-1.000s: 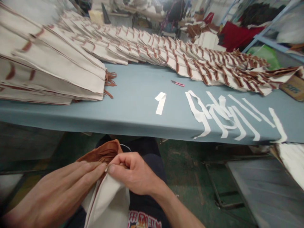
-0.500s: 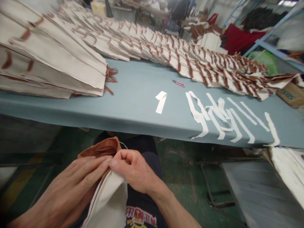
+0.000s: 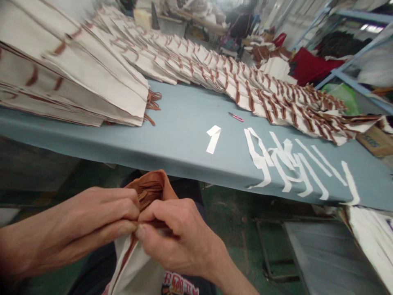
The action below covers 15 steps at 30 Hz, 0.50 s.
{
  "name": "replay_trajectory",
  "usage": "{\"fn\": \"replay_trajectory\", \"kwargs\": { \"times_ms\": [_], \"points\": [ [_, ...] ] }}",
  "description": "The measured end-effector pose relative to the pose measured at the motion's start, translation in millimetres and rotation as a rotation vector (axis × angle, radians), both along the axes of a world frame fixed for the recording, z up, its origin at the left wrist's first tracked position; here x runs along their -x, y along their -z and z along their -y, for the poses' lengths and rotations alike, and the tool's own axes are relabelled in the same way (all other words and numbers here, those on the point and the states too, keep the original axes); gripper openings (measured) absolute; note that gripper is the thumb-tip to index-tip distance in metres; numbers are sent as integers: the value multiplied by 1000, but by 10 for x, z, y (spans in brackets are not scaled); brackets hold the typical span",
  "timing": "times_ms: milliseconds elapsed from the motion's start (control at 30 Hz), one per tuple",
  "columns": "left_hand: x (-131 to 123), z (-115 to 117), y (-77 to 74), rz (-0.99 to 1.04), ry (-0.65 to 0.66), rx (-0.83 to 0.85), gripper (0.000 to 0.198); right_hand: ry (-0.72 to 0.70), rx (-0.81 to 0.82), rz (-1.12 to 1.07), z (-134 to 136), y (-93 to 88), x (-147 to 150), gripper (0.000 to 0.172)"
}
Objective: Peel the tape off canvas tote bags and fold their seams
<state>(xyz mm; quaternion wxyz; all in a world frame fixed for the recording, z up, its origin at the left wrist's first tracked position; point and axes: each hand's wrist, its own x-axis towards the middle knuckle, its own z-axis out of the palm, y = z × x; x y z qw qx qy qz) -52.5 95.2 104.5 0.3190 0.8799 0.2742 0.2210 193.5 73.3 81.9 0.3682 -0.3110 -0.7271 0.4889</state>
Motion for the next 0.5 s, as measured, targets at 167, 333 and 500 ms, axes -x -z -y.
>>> {"fn": "replay_trajectory", "kwargs": {
  "times_ms": [167,333,500],
  "points": [
    [-35,-114,-5,8,139,-16,37,29,-205,20,16,-10,-46,20],
    [-47,-31,314,125,-25,10,40,113,-378,171,16,58,-22,23],
    [6,10,478,162,-94,256,44,114,-373,162,12,167,42,27]
  ]
}}
